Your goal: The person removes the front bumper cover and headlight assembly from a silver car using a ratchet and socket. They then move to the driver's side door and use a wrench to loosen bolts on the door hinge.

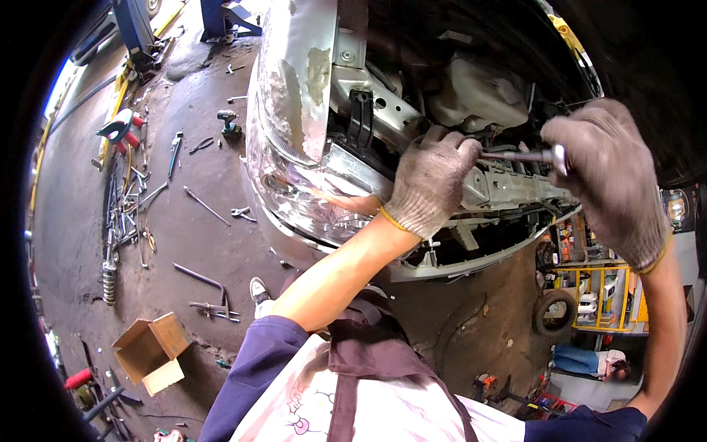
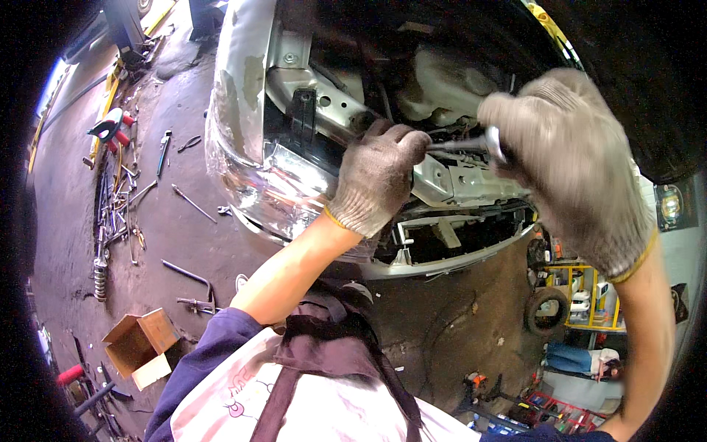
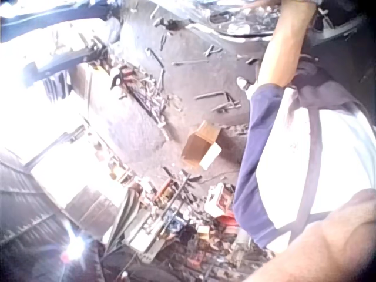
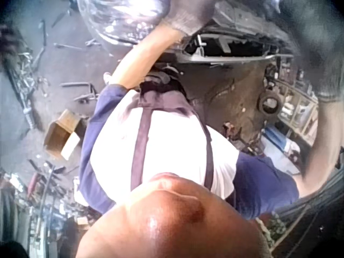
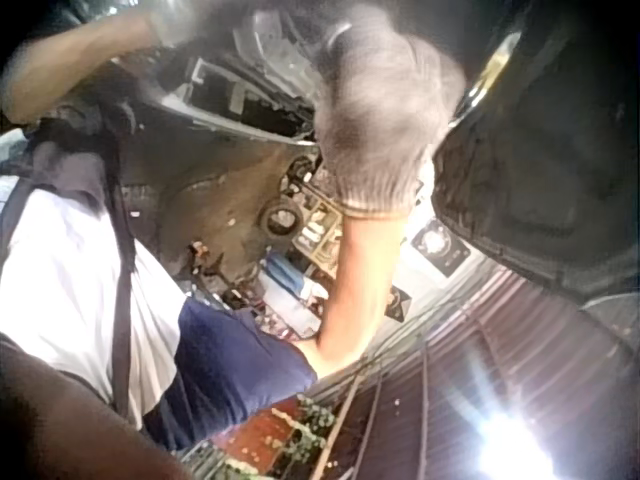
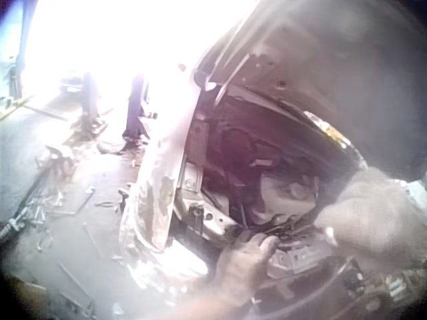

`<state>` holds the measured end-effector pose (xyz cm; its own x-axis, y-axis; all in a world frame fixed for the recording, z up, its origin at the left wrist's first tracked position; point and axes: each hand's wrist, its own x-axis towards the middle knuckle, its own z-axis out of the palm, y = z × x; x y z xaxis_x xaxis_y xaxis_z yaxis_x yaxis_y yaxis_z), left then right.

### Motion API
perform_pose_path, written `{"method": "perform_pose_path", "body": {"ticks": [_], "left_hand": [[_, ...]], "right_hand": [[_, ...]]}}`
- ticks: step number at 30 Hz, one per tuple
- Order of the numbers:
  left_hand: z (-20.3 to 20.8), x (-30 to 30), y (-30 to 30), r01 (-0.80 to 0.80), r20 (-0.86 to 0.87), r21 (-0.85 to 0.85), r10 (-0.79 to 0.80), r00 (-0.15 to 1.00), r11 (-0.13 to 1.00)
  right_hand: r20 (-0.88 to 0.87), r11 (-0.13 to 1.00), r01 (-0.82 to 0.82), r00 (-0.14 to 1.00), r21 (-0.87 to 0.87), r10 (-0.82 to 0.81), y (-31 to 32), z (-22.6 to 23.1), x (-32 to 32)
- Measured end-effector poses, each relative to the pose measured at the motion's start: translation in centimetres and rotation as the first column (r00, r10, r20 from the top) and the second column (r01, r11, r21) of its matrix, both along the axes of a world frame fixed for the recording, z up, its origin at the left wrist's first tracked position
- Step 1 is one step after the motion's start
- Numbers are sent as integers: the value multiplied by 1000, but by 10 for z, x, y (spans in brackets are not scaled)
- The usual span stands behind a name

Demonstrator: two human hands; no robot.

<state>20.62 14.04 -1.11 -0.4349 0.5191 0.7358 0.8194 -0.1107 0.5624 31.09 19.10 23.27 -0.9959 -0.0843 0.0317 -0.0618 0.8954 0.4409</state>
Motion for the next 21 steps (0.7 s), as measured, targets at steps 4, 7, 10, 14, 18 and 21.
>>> {"method": "perform_pose_path", "body": {"ticks": [4,7,10,14,18,21], "left_hand": [[-4,1,2,8,23,62,-10,1000,998],[0,1,4,-29,16,-2,29,999,1000],[-2,-1,2,-21,23,8,21,999,1000],[-2,2,0,20,-28,-10,-21,999,1000],[-2,0,0,4,23,-29,-3,1000,1000],[0,1,1,-2,24,-4,2,1000,1000]], "right_hand": [[-137,997,42,989,-68,-51,-6,-19,10],[172,344,745,519,-572,-837,-21,-5,-7],[-69,941,273,954,-201,-292,-3,-9,4],[11,978,-159,987,138,159,4,-4,14],[163,352,755,512,-554,-843,-14,-12,0],[96,626,628,738,-463,-668,-19,-8,3]]}}
